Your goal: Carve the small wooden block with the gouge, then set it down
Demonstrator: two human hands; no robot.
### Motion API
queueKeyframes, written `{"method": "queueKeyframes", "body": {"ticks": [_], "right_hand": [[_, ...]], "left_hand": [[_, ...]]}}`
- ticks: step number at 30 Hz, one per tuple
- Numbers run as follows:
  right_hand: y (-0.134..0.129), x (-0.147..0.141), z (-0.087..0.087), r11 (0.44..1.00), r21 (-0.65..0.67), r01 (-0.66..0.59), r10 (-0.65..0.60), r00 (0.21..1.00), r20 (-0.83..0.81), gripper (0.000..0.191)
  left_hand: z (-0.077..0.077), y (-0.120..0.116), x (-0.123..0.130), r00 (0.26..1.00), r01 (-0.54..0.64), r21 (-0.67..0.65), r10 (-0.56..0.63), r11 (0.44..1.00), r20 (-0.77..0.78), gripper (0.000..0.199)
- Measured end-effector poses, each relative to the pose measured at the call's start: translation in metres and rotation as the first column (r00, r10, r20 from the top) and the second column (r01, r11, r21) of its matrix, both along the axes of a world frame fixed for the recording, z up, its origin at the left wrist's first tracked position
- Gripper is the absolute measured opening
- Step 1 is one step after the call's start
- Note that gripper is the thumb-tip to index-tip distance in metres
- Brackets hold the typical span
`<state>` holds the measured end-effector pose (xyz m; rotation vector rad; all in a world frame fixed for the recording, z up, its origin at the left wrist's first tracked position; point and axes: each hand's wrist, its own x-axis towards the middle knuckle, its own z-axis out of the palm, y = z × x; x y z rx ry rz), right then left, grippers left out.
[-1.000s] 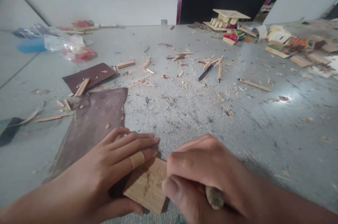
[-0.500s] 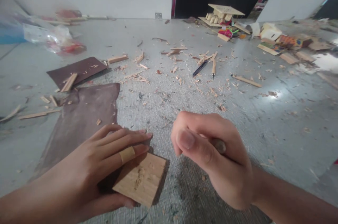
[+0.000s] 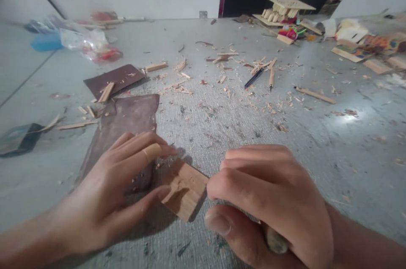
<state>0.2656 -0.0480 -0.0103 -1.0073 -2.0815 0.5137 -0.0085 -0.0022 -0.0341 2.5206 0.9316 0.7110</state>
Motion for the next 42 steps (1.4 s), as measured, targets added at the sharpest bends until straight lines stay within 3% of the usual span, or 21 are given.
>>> {"method": "queueKeyframes", "body": {"ticks": [3, 10, 13, 16, 18, 20, 23, 27, 31, 42], "right_hand": [[-0.002, 0.001, 0.001, 0.998, 0.029, -0.048, 0.046, 0.998, 0.052, 0.025], [-0.008, 0.004, 0.0, 0.996, 0.081, -0.047, 0.034, 0.987, 0.16, 0.027], [-0.006, 0.005, 0.0, 0.991, 0.113, -0.077, 0.06, 0.987, 0.148, 0.023], [-0.004, 0.006, 0.001, 0.982, 0.135, -0.135, 0.11, 0.977, 0.183, 0.02], [-0.005, 0.006, 0.002, 0.984, 0.138, -0.115, 0.084, 0.973, 0.215, 0.022], [-0.007, 0.005, 0.002, 0.987, 0.14, -0.076, 0.041, 0.971, 0.235, 0.024], [-0.006, 0.003, 0.002, 0.988, 0.128, -0.091, 0.059, 0.971, 0.231, 0.021], [-0.001, -0.001, 0.001, 0.992, 0.069, -0.11, 0.096, 0.978, 0.183, 0.013], [0.004, -0.003, -0.001, 0.99, 0.028, -0.14, 0.131, 0.969, 0.21, 0.032], [0.004, -0.003, 0.001, 0.973, 0.0, -0.229, 0.223, 0.947, 0.231, 0.037]], "left_hand": [[-0.001, -0.002, 0.0, 0.996, 0.016, -0.033, -0.013, 0.999, 0.083, 0.012], [0.001, 0.011, -0.003, 0.971, -0.158, -0.127, 0.178, 0.979, 0.158, 0.016], [0.003, 0.011, -0.002, 0.998, 0.0, -0.115, 0.007, 0.993, 0.058, 0.017], [0.001, 0.008, -0.001, 0.977, 0.174, -0.136, -0.188, 0.975, -0.096, 0.06], [-0.002, 0.007, -0.002, 0.964, 0.197, -0.122, -0.215, 0.973, -0.159, 0.07], [-0.006, 0.008, -0.002, 0.964, 0.188, -0.1, -0.203, 0.977, -0.173, 0.06], [-0.006, 0.01, -0.002, 0.986, 0.149, -0.116, -0.156, 0.982, -0.059, 0.053], [0.002, 0.009, 0.0, 0.984, 0.107, -0.167, -0.08, 0.98, 0.16, 0.061], [0.007, 0.003, 0.001, 0.961, 0.094, -0.178, -0.042, 0.98, 0.273, 0.066], [0.005, -0.004, 0.0, 0.951, 0.099, -0.173, -0.042, 0.98, 0.306, 0.067]]}}
